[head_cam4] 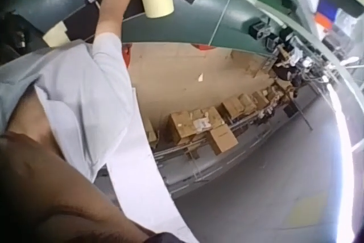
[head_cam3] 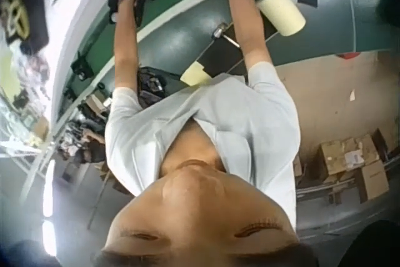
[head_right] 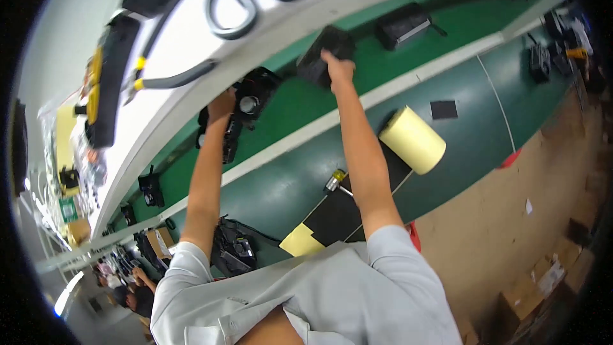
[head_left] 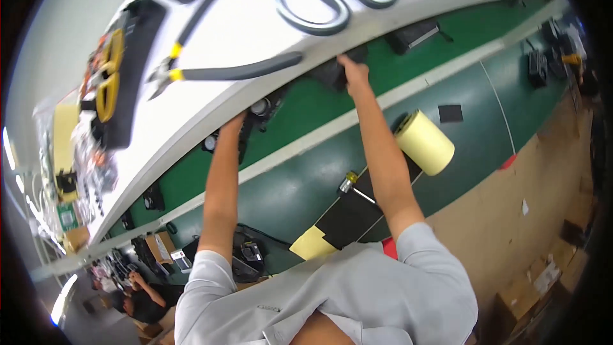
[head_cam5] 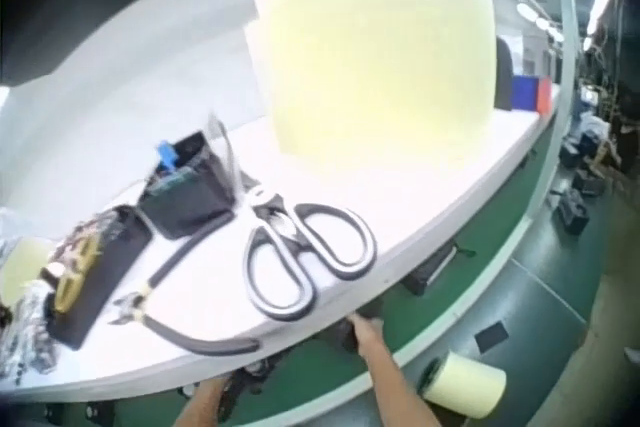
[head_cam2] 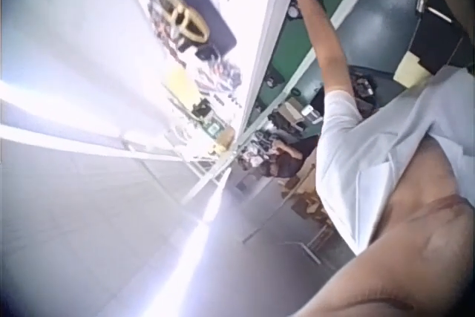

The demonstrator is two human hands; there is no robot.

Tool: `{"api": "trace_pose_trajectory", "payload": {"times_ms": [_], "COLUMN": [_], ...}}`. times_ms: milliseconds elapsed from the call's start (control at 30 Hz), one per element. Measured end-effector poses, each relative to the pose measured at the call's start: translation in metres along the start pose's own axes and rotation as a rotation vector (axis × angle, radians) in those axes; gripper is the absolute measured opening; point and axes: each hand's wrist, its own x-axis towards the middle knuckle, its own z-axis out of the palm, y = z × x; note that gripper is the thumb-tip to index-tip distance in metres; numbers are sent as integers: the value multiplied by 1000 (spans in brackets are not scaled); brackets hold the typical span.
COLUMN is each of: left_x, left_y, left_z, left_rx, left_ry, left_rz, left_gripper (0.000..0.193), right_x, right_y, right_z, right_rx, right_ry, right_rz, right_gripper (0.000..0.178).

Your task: Assembling electronic components, including speakers and circuit boards into plastic housings, at a workshop bench.

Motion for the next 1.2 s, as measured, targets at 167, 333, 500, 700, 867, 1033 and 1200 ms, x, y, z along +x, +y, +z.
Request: {"api": "trace_pose_trajectory", "payload": {"times_ms": [167, 333, 500, 700, 867, 1033, 1200], "left_x": [70, 65, 69, 67, 64, 62, 9], "left_y": [-108, -32, -34, -6, 5, 60, 130], "left_z": [68, 79, 93, 97, 67, 8, -49], "left_rx": [164, -43, -46, 20, 47, -76, -105], "left_ry": [-371, -432, -360, -283, -224, -237, -240], "left_rz": [-154, -383, -313, -358, -1, 2, 105], "left_gripper": [51, 72, 59, 38, 23, 32, 18], "right_x": [11, -153, -305, -303, -309, -288, -231], "right_y": [-55, 23, 194, 199, 206, 171, 80], "right_z": [8, -69, -213, -245, -238, -192, -64], "right_rx": [-1355, -1685, -1434, -1360, -1139, -696, -376], "right_ry": [246, -546, -1145, -1028, -888, -362, -213], "right_rz": [-570, -999, -889, -959, -500, -278, -511], "right_gripper": [54, 20, 29, 25, 7, 8, 18]}}
